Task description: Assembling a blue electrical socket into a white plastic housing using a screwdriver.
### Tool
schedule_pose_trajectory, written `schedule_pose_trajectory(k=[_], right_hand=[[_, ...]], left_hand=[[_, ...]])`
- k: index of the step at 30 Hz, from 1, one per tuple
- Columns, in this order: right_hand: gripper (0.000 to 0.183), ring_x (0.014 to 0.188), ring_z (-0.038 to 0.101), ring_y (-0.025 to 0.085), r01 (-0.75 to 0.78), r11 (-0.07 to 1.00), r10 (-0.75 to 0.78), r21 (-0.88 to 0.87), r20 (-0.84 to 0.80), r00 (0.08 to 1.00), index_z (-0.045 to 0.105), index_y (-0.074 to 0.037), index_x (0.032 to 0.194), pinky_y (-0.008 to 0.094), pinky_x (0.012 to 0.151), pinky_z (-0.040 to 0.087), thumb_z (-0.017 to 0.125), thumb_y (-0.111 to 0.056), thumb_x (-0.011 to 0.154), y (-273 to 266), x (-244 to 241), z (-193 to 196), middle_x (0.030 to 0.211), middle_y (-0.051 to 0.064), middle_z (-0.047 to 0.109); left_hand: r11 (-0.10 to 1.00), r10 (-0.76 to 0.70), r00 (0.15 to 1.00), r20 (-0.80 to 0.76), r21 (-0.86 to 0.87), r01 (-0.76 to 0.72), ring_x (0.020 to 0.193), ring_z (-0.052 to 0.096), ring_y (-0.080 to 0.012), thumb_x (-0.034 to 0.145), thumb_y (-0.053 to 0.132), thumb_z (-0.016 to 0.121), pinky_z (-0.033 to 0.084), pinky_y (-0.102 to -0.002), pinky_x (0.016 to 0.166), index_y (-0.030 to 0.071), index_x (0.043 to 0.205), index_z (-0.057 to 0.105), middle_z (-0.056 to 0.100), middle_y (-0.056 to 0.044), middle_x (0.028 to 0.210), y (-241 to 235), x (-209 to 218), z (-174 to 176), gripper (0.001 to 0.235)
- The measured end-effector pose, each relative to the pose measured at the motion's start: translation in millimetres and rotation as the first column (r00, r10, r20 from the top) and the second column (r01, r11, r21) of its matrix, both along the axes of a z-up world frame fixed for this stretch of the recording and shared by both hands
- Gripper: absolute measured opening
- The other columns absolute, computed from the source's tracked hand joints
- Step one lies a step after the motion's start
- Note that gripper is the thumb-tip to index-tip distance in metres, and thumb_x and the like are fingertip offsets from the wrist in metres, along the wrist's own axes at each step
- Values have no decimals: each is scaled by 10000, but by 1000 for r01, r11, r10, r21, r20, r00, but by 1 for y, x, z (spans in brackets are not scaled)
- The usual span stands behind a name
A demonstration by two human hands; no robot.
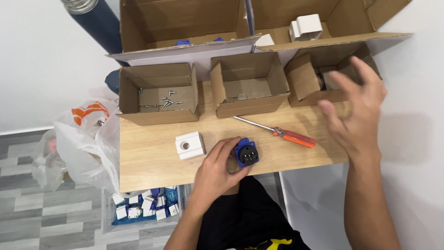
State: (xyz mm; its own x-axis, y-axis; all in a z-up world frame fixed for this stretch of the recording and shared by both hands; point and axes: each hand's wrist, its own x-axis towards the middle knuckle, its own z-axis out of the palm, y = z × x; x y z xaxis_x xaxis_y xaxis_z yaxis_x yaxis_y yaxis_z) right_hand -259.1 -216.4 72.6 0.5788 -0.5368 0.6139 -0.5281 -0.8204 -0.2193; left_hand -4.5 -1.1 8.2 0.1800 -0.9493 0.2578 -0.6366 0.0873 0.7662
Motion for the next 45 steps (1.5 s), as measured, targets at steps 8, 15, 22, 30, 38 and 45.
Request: schedule_pose_trajectory(k=[8,15,22,30,38,45], right_hand=[[294,1360,682,387,-117,987,111,111,60,992,756,-6,1288,480,1191,478,825,-162,1049,54,-8,-51,1475,230,691],[415,1284,690,331,-45,984,39,171,37,999,772,5,1315,453,1180,449,933,-180,979,66,-4,-71,1408,171,732],[228,1149,730,239,-17,967,16,253,9,1000,826,-50,1203,378,1107,446,921,-124,1009,66,-4,-76,1201,76,811],[279,1155,764,404,-95,849,-111,520,350,930,659,163,1265,423,1052,636,819,109,1043,88,-31,-76,1229,315,730],[303,1069,697,485,-209,794,-290,571,658,695,394,5,1421,560,1000,664,626,-58,1236,82,-107,-133,1250,405,626],[362,1142,753,405,-301,672,-450,676,696,560,469,-147,1419,526,1029,727,703,-334,1214,97,-112,-128,1293,213,691]], left_hand=[[999,-34,998,-51,-3,33,1316,685,-305,947,263,807,629,-451,1029,121,1542,554,660,-122,1442,5,3,6,662],[1000,-11,999,-44,-14,10,1351,660,-292,952,268,795,618,-446,1074,100,1519,566,613,-98,1472,4,2,6,634],[997,-71,995,-66,37,73,1397,628,-310,917,101,687,560,-450,1154,117,1575,523,612,-109,1508,4,5,6,678],[986,-153,988,-37,56,154,1342,599,-359,935,125,692,541,-483,1140,60,1609,448,609,-159,1487,1,10,6,720],[980,-176,983,57,109,169,1366,510,-394,945,262,678,464,-536,1179,8,1595,463,540,-190,1505,-3,11,6,730],[996,-91,994,60,9,90,1354,585,-360,972,492,696,528,-546,1163,63,1566,488,531,-175,1492,-5,4,9,761]])
